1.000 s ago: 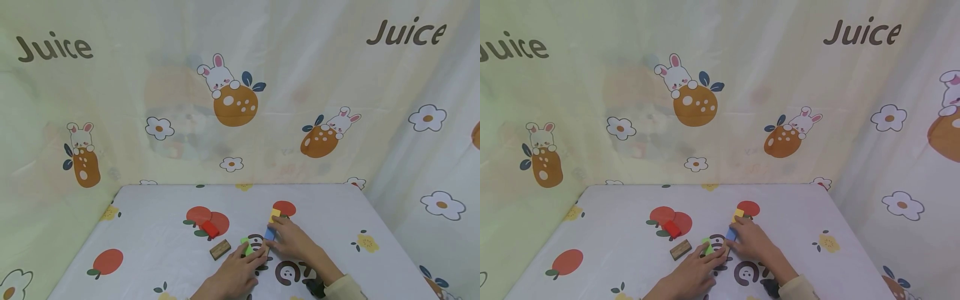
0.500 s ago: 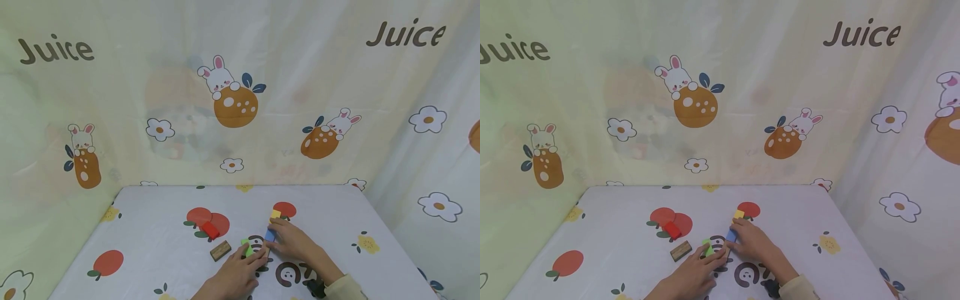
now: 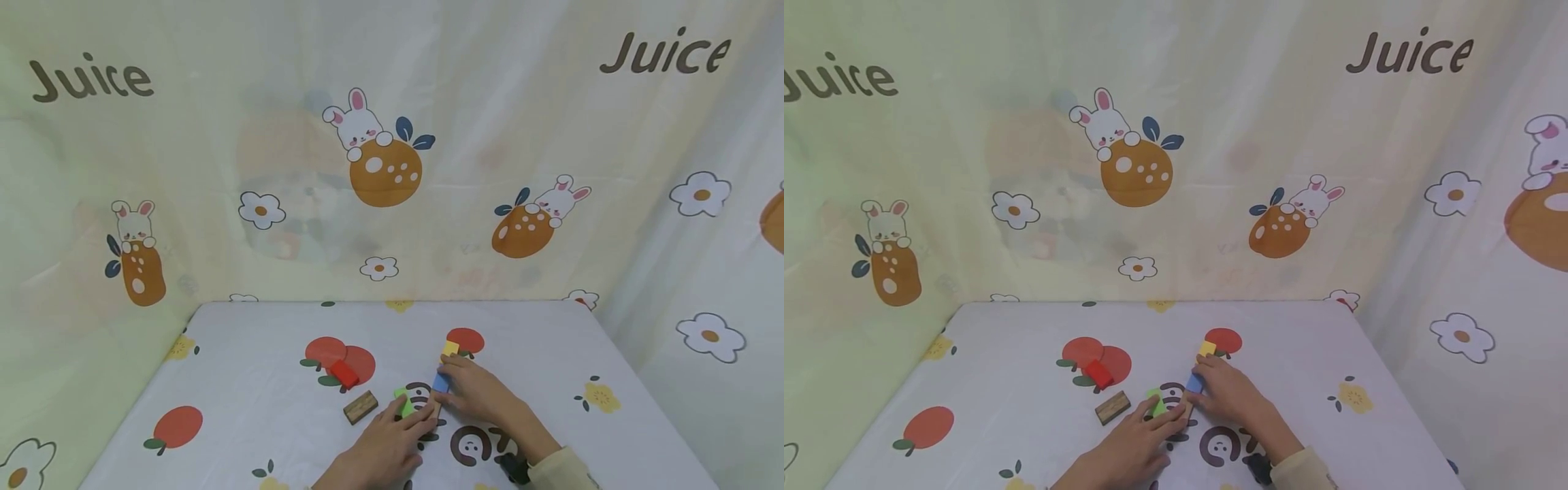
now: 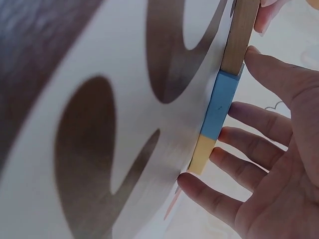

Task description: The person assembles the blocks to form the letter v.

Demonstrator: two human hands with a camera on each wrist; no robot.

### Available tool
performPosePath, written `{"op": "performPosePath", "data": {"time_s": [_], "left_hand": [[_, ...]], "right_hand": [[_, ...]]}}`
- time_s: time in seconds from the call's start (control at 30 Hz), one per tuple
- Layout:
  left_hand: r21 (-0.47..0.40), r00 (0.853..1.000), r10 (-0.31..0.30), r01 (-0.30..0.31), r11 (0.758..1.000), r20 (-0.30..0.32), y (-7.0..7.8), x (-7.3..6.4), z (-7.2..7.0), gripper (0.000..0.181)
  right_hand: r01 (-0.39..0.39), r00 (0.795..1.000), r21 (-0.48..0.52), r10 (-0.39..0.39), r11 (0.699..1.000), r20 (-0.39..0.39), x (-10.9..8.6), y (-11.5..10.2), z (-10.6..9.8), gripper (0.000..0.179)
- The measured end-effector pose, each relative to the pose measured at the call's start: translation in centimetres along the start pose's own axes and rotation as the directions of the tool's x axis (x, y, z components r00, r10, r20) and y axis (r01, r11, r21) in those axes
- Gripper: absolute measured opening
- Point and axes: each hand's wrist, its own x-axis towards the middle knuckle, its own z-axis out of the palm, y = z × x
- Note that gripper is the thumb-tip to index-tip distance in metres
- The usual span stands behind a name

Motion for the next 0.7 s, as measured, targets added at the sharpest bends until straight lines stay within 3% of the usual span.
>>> {"op": "performPosePath", "data": {"time_s": [0.7], "left_hand": [[0.042, 1.000, -0.001, 0.000, 0.999, 0.015, 0.04, 0.37, -0.04, 0.069]], "right_hand": [[-0.040, 0.999, 0.030, 0.040, 0.999, 0.001, 0.28, 0.17, 0.10, 0.062]]}}
